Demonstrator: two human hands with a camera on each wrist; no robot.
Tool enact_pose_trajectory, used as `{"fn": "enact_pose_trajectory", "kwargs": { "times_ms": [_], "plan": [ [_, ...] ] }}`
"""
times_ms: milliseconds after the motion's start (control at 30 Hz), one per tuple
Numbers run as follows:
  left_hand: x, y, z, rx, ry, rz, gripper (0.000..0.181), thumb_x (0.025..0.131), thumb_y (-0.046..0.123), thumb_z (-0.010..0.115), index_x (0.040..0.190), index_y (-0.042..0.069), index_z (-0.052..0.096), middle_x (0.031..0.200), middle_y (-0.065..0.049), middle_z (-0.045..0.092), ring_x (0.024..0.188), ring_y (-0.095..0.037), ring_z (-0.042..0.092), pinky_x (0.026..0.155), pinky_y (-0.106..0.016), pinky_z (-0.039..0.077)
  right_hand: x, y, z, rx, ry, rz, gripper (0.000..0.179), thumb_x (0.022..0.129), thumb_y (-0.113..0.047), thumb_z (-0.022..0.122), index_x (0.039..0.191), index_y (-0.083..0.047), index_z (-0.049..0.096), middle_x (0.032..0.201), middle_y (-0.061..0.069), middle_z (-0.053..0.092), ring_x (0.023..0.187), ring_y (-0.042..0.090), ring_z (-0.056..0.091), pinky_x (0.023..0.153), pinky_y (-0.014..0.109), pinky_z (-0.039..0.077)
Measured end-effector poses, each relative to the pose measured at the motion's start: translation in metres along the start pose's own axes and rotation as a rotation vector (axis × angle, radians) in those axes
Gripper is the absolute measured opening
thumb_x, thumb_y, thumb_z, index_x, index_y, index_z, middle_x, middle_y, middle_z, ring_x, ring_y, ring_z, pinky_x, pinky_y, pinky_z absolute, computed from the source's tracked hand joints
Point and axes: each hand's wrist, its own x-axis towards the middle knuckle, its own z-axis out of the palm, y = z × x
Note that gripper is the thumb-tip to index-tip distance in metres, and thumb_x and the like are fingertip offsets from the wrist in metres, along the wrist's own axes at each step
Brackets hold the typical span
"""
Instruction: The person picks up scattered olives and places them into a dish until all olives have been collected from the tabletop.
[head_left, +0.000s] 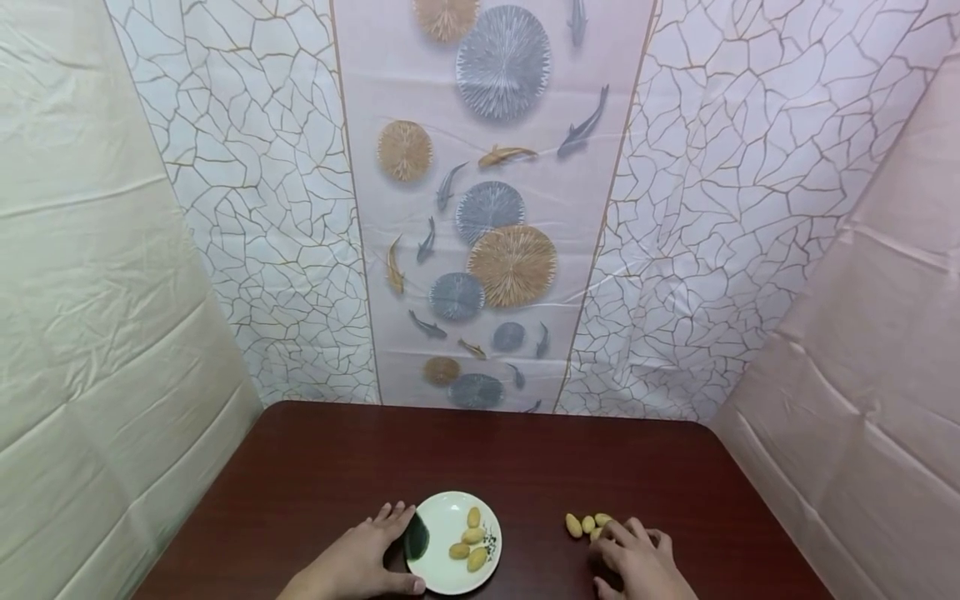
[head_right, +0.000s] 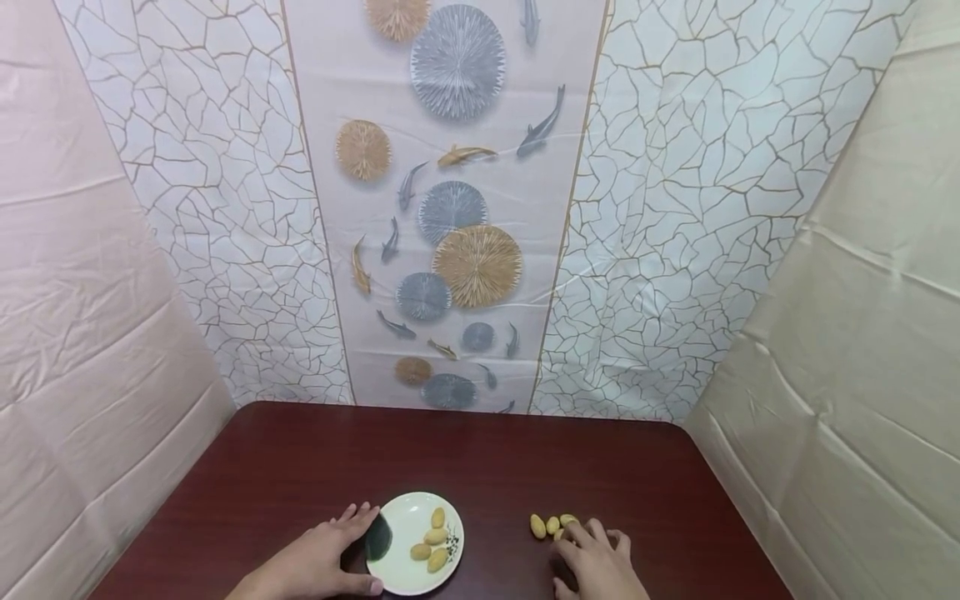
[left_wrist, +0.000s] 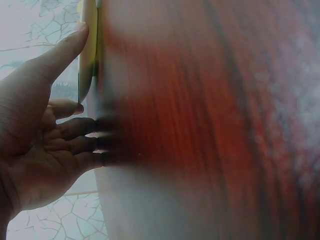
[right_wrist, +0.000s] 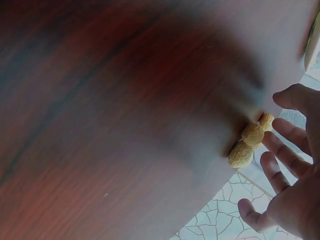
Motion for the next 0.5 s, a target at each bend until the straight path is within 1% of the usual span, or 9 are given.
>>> {"fn": "enact_pose_trajectory", "kwargs": {
  "times_ms": [200, 400, 500],
  "plan": [
    [0.0005, -0.0007, -0.0013, -0.010, -0.006, -0.003, 0.109, 0.090, 0.063, 0.085, 0.170, 0.003, 0.042, 0.176, -0.026, 0.039, 0.163, -0.055, 0.034, 0.120, -0.083, 0.037, 0.0030, 0.0004, 0.0009, -0.003, -0.017, 0.030, 0.024, 0.089, -0.035, 0.092, 0.109, -0.027, 0.080, 0.111, -0.011, 0.062, 0.100, 0.016, 0.049, 0.084, 0.072, 0.051],
    [-0.0002, 0.0023, -0.0025, 0.009, 0.001, 0.008, 0.109, 0.090, 0.063, 0.086, 0.169, 0.003, 0.042, 0.175, -0.028, 0.040, 0.163, -0.055, 0.035, 0.120, -0.082, 0.037, 0.0034, 0.0002, -0.0007, -0.014, -0.026, 0.072, 0.028, 0.088, -0.033, 0.093, 0.111, -0.025, 0.080, 0.113, -0.010, 0.063, 0.104, 0.019, 0.051, 0.090, 0.074, 0.051],
    [-0.0002, 0.0018, -0.0017, 0.013, 0.000, 0.002, 0.109, 0.089, 0.064, 0.086, 0.169, 0.003, 0.043, 0.175, -0.027, 0.040, 0.163, -0.055, 0.036, 0.120, -0.082, 0.037, 0.0025, 0.0002, -0.0004, -0.015, -0.029, 0.090, 0.029, 0.087, -0.031, 0.094, 0.111, -0.026, 0.079, 0.113, -0.010, 0.063, 0.104, 0.019, 0.051, 0.091, 0.074, 0.050]
  ]
}}
